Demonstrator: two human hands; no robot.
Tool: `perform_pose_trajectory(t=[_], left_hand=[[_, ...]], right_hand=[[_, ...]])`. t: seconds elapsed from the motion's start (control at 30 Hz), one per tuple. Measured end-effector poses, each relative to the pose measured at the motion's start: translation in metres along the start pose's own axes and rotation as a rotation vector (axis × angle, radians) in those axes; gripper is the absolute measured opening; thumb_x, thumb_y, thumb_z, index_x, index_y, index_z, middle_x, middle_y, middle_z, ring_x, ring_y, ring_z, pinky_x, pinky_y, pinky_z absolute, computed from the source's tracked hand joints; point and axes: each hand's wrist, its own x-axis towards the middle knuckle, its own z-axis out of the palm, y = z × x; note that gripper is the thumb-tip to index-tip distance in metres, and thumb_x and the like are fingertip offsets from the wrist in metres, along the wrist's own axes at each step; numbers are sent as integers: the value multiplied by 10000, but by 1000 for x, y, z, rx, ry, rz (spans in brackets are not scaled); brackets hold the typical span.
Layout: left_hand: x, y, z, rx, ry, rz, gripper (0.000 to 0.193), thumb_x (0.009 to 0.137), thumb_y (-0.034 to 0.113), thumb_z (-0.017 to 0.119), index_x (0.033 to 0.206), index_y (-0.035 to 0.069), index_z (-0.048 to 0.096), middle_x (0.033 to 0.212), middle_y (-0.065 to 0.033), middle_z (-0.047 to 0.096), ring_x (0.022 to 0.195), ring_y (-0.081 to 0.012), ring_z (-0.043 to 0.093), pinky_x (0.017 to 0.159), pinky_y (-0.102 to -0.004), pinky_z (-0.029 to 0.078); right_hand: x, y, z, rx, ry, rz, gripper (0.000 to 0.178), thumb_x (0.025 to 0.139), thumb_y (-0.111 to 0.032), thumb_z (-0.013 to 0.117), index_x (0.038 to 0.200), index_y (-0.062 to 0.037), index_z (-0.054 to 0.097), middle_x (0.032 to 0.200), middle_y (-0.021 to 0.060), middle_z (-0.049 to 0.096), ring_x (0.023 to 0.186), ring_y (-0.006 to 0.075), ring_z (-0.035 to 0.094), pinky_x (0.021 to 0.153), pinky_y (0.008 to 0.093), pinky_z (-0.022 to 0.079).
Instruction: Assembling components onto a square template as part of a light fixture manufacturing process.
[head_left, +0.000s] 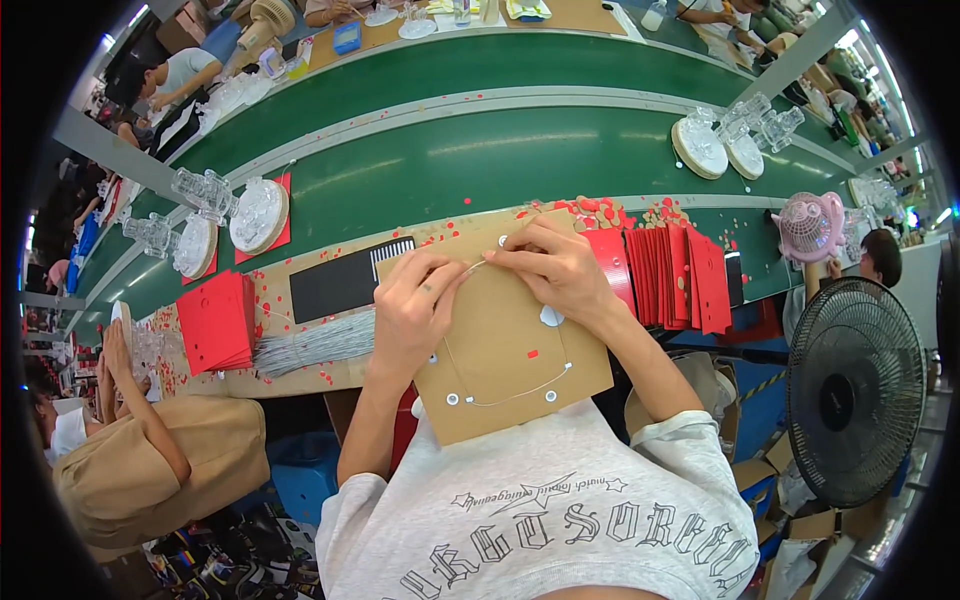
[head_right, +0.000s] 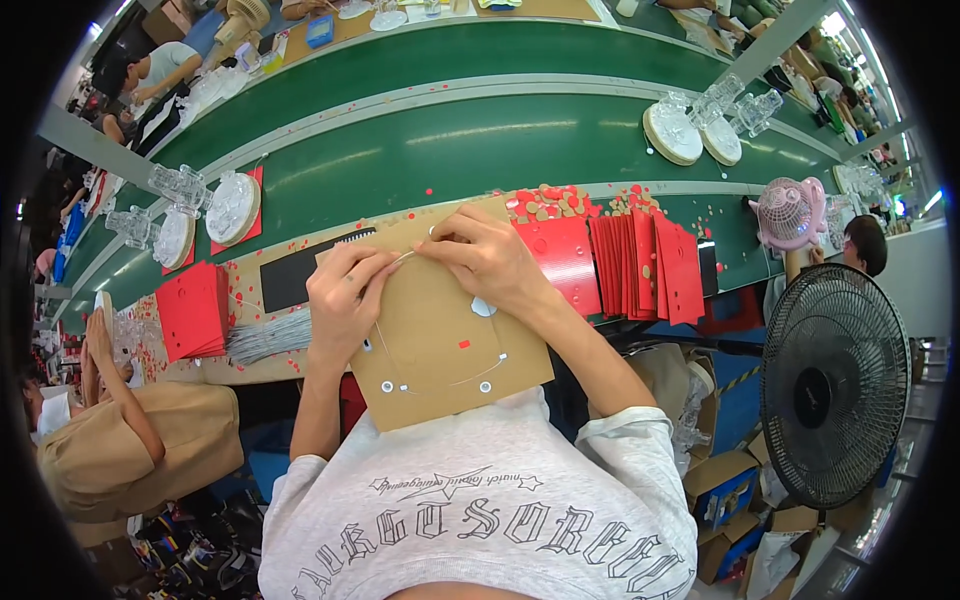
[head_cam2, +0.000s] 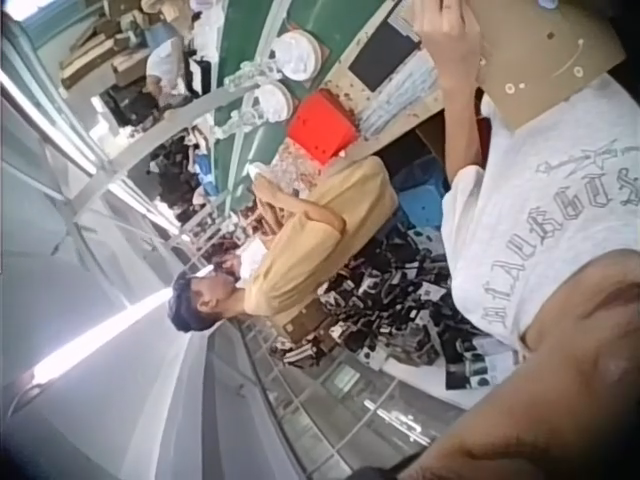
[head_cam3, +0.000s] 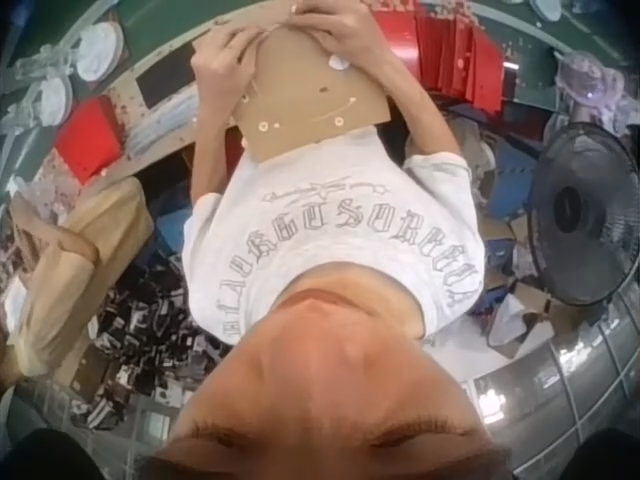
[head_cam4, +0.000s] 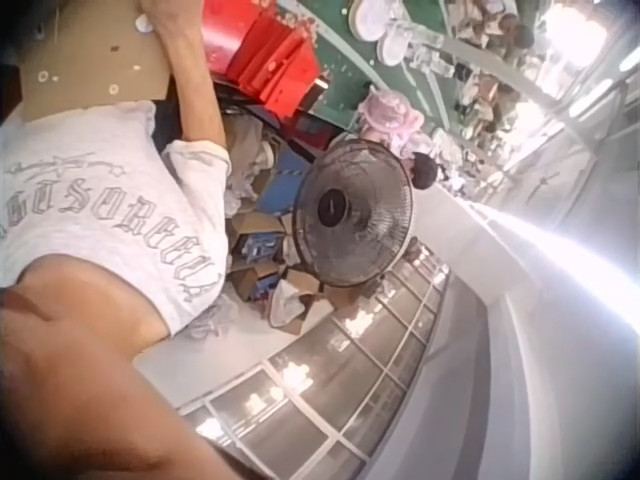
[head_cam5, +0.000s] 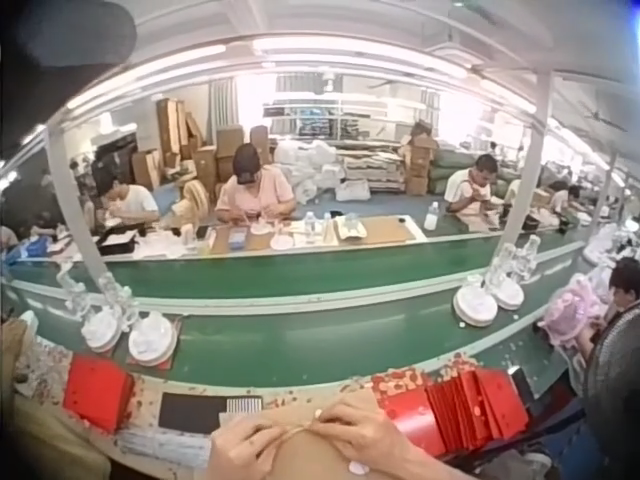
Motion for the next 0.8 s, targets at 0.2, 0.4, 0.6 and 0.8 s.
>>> perform_pose_trajectory(t=[0.2, 0.4, 0.6, 0.8], left_hand=[[1, 1, 2, 62, 27, 92, 207, 725, -55, 798, 892, 25, 708, 847, -60, 670, 725, -238, 640, 600, -337, 516], [1, 1, 4, 70, 33, 95, 197, 721, -54, 801, 877, 30, 716, 828, -60, 661, 711, -236, 625, 582, -343, 503], [4, 4, -4, 63, -50, 121, 113, 764, -49, 764, 858, -6, 718, 786, -78, 622, 740, -246, 616, 608, -351, 522], [23, -3, -24, 90, -304, 213, 113, 713, -34, 706, 821, -3, 692, 791, -78, 607, 768, -240, 595, 646, -358, 520]], right_hand=[[0, -4, 2, -17, 10, 13, 296, 760, 9, 756, 1012, -139, 806, 885, 16, 681, 747, 170, 627, 599, 286, 550], [8, -15, 4, -119, 2, -100, 248, 740, -63, 744, 976, -129, 784, 890, -15, 679, 784, 156, 645, 586, 289, 556], [5, -8, 13, -226, 57, -262, 229, 702, -113, 707, 923, -128, 767, 886, -36, 685, 778, 136, 644, 596, 281, 554], [12, -14, 12, -127, 27, -149, 140, 730, -123, 745, 870, -122, 744, 846, -27, 681, 778, 147, 645, 591, 293, 537]])
